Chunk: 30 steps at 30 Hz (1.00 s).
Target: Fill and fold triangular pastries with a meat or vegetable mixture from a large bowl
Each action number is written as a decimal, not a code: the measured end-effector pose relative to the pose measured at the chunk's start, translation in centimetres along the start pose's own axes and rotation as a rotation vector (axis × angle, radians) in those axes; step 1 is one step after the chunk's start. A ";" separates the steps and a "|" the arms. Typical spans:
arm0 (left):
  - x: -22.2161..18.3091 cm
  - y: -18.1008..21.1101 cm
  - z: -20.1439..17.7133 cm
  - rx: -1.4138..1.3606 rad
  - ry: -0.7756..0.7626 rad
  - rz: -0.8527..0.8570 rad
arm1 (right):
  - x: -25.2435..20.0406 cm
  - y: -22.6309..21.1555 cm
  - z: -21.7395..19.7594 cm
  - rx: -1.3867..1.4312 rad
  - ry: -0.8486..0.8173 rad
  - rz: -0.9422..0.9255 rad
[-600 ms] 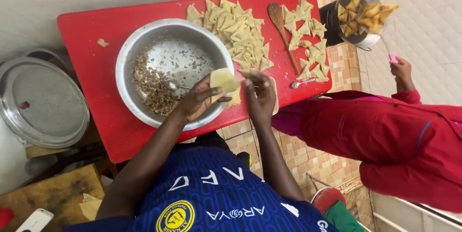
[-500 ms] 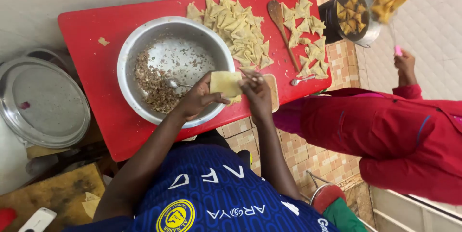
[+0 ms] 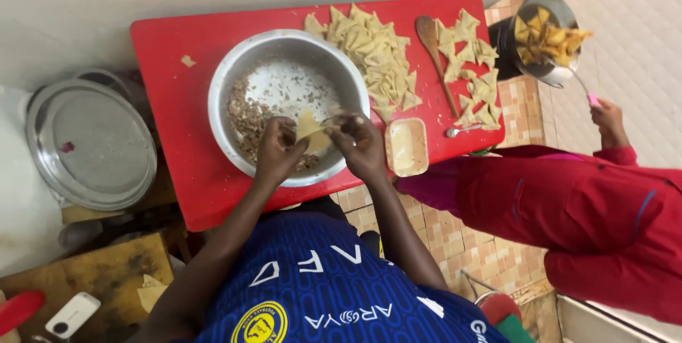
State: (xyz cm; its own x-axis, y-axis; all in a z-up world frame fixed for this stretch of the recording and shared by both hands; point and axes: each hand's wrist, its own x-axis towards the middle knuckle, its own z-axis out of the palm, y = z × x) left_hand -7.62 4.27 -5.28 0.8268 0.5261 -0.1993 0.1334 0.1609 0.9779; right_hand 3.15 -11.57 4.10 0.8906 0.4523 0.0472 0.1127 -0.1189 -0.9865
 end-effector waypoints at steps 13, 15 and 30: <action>-1.4 5.1 -8.7 -0.284 -0.547 0.151 | 7.1 4.9 5.9 0.249 -0.298 0.139; -1.5 7.4 -9.7 -0.038 -0.411 0.068 | 11.2 14.8 6.4 -0.843 -0.580 0.018; 8.7 -4.4 -15.1 -0.013 0.244 0.047 | 9.5 25.4 6.8 -1.150 -0.954 0.153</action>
State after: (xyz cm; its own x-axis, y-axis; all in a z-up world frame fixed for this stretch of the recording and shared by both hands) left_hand -9.31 20.76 -12.29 0.6754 0.7189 -0.1644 0.0898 0.1411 0.9859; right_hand 11.52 -4.29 -21.60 0.3625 0.7081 -0.6060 0.7263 -0.6221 -0.2925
